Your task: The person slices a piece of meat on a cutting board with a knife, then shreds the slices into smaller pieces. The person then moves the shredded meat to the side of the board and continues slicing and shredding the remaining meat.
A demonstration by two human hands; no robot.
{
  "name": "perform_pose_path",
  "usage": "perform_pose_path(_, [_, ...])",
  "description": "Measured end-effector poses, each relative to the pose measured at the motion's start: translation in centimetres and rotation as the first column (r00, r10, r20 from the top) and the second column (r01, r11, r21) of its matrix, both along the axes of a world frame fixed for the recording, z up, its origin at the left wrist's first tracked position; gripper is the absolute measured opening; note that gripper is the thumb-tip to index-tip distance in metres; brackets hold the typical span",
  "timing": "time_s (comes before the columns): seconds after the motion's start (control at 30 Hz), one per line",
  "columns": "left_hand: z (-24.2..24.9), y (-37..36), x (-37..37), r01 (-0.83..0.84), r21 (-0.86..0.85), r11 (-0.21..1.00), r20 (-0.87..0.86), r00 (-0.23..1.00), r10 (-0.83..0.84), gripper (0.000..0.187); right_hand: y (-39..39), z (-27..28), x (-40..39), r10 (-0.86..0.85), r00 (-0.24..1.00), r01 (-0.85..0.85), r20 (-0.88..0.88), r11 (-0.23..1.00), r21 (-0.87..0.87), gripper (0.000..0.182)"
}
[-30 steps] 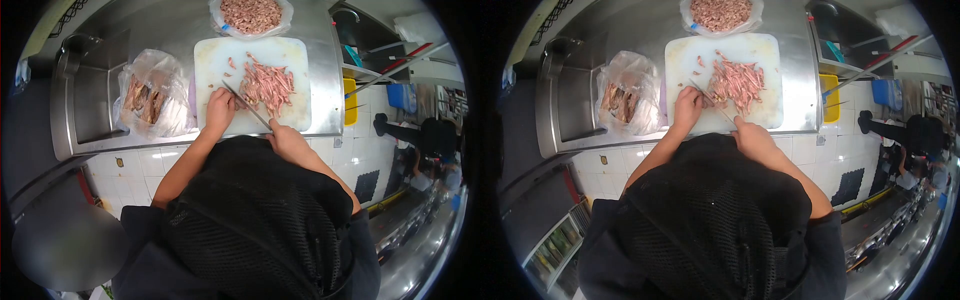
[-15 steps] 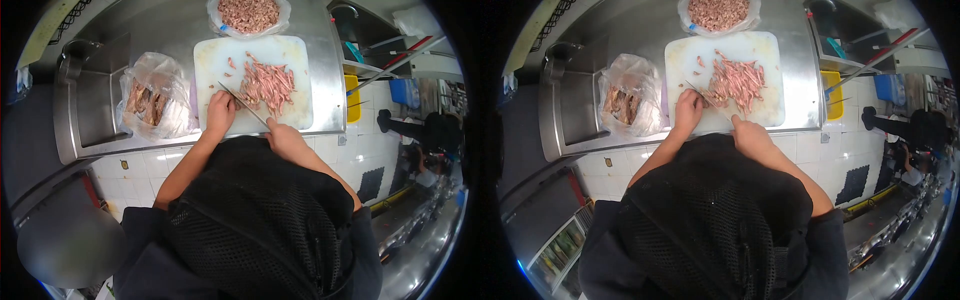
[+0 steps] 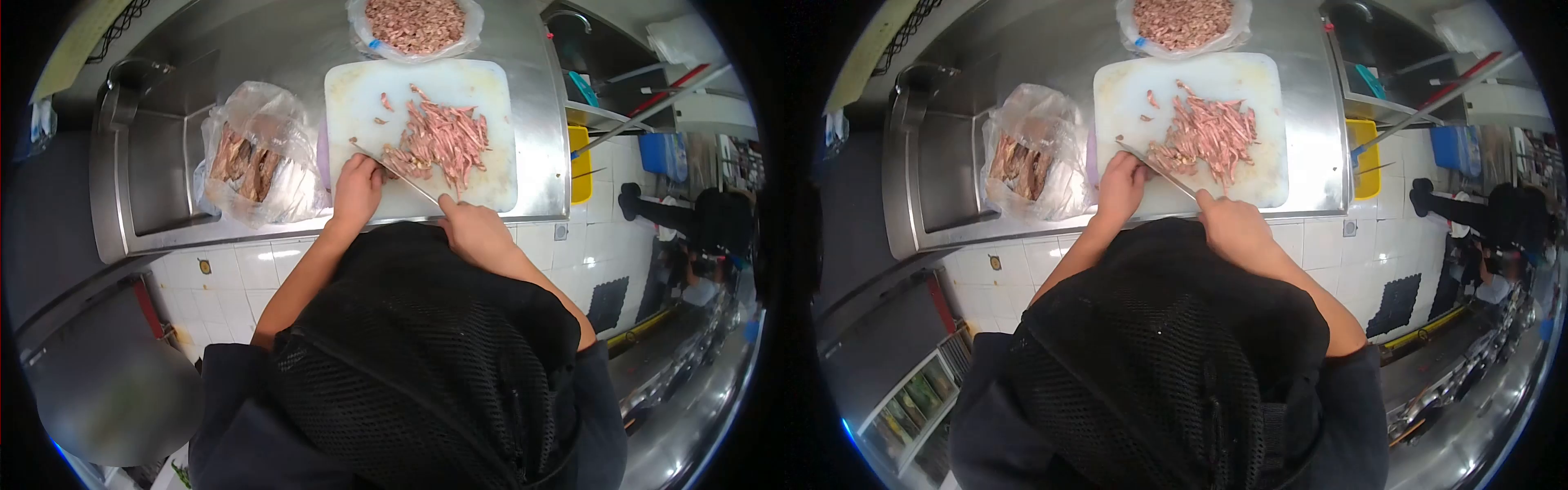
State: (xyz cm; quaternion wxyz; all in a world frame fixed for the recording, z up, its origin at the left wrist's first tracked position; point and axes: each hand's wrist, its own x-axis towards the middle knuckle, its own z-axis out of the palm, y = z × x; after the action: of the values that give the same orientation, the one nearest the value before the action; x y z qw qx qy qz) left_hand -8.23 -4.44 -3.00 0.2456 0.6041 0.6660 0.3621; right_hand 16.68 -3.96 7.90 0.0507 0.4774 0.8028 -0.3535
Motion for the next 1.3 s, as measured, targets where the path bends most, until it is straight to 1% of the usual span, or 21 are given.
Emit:
perform_pose_path(0.07, [-1.3,0.2,-0.1,0.077,-0.005,0.997,-0.085,0.993,-0.077,0.004,-0.7,-2.4,-0.1,-0.014,1.0,0.015,0.025,0.999,-0.047,0.023])
perform_pose_path(0.17, [-1.3,0.5,0.1,0.038,-0.053,0.998,-0.055,0.998,-0.041,0.004,0.2,-6.6,-0.5,-0.028,1.0,0.028,-0.014,1.0,0.002,0.027])
perform_pose_path(0.23, [-1.2,0.6,0.3,0.024,-0.064,0.998,-0.051,0.998,-0.027,0.005,1.1,-7.0,-1.7,-0.041,0.989,0.055,-0.146,0.994,0.092,0.035])
perform_pose_path(0.3, [-0.9,0.7,0.7,0.016,-0.074,0.997,-0.047,0.999,-0.019,0.005,2.2,-5.9,-2.2,-0.033,0.988,0.046,-0.148,0.995,0.089,0.039])
perform_pose_path(0.37, [-0.6,0.6,0.6,-0.014,-0.166,0.986,0.041,0.999,0.021,0.004,2.7,-3.5,-2.5,-0.011,0.988,0.023,-0.153,0.996,0.081,0.044])
perform_pose_path(0.4, [-0.6,0.3,0.4,-0.014,-0.166,0.986,0.04,0.999,0.021,0.004,2.3,-2.0,-2.3,-0.009,0.993,0.022,-0.121,0.995,0.1,0.04])
perform_pose_path(0.47, [-1.0,-0.1,0.4,-0.049,-0.116,0.992,0.166,0.984,0.068,0.004,1.4,0.2,-1.6,-0.003,0.997,0.013,-0.076,0.993,0.121,0.036])
perform_pose_path(0.5, [-1.0,-0.2,0.4,-0.056,-0.119,0.991,0.174,0.982,0.076,0.004,1.0,0.9,-1.1,0.019,1.0,-0.018,-0.019,0.997,0.081,0.032])
perform_pose_path(0.57, [-1.3,-1.2,0.1,0.054,0.027,0.998,-0.032,0.998,-0.053,0.006,0.1,1.1,-0.3,0.061,0.997,-0.062,0.038,0.998,0.023,0.028])
perform_pose_path(0.6, [-1.2,-1.4,0.1,0.044,0.016,0.999,-0.03,0.999,-0.043,0.006,-0.2,0.7,0.0,0.056,0.997,-0.057,0.06,0.998,0.019,0.026])
perform_pose_path(0.67, [-1.1,-1.2,0.5,0.053,0.087,0.995,-0.06,0.997,-0.048,0.006,-0.6,-1.4,0.2,0.048,0.995,-0.048,0.083,0.999,0.004,0.024])
perform_pose_path(0.73, [-1.6,-1.5,0.4,0.07,0.048,0.996,-0.08,0.995,-0.066,0.006,-0.6,-4.9,0.3,0.007,1.0,-0.007,-0.001,1.0,0.018,0.024])
perform_pose_path(0.8, [-1.7,-0.6,0.5,0.068,0.046,0.997,-0.11,0.992,-0.062,0.005,0.3,-5.7,-0.3,0.009,1.0,-0.009,0.009,0.999,0.051,0.024])
perform_pose_path(0.87, [-1.7,-1.0,0.6,0.052,0.074,0.996,-0.082,0.996,-0.046,0.003,0.7,-5.8,-1.2,0.001,1.0,-0.001,0.01,0.998,0.068,0.025])
perform_pose_path(0.97, [-1.9,-1.1,0.5,0.028,0.05,0.998,-0.014,1.0,-0.027,0.002,1.8,-3.6,-1.6,0.008,0.995,0.001,-0.097,0.995,0.098,0.024])
perform_pose_path(1.0, [-1.9,-1.3,0.4,0.031,0.046,0.998,-0.017,0.999,-0.03,0.002,1.9,-1.6,-1.6,0.03,0.999,-0.027,-0.036,0.997,0.072,0.024])
perform_pose_path(1.07, [-2.0,-1.4,0.4,-0.04,-0.044,0.998,0.192,0.98,0.047,0.002,1.2,-0.1,-1.0,0.058,0.998,-0.059,0.031,0.997,0.047,0.024])
perform_pose_path(1.1, [-2.0,-1.4,0.6,-0.049,-0.047,0.998,0.198,0.979,0.057,0.002,0.5,0.2,-0.4,0.049,0.998,-0.05,0.04,0.998,0.023,0.024])
perform_pose_path(1.17, [-1.8,-1.6,0.6,0.056,0.105,0.993,-0.053,0.997,-0.05,0.002,0.2,-0.8,-0.1,0.055,0.997,-0.054,0.052,0.998,-0.008,0.024])
perform_pose_path(1.23, [-1.8,-1.8,0.6,0.058,0.112,0.992,-0.078,0.996,-0.05,0.002,-0.5,-5.0,-0.2,-0.012,0.999,0.013,-0.036,1.0,0.017,0.025])
perform_pose_path(1.3, [-1.6,-1.1,1.0,0.063,0.146,0.987,-0.107,0.993,-0.048,0.003,0.3,-6.5,-1.5,-0.007,0.999,0.009,-0.046,0.999,0.034,0.026])
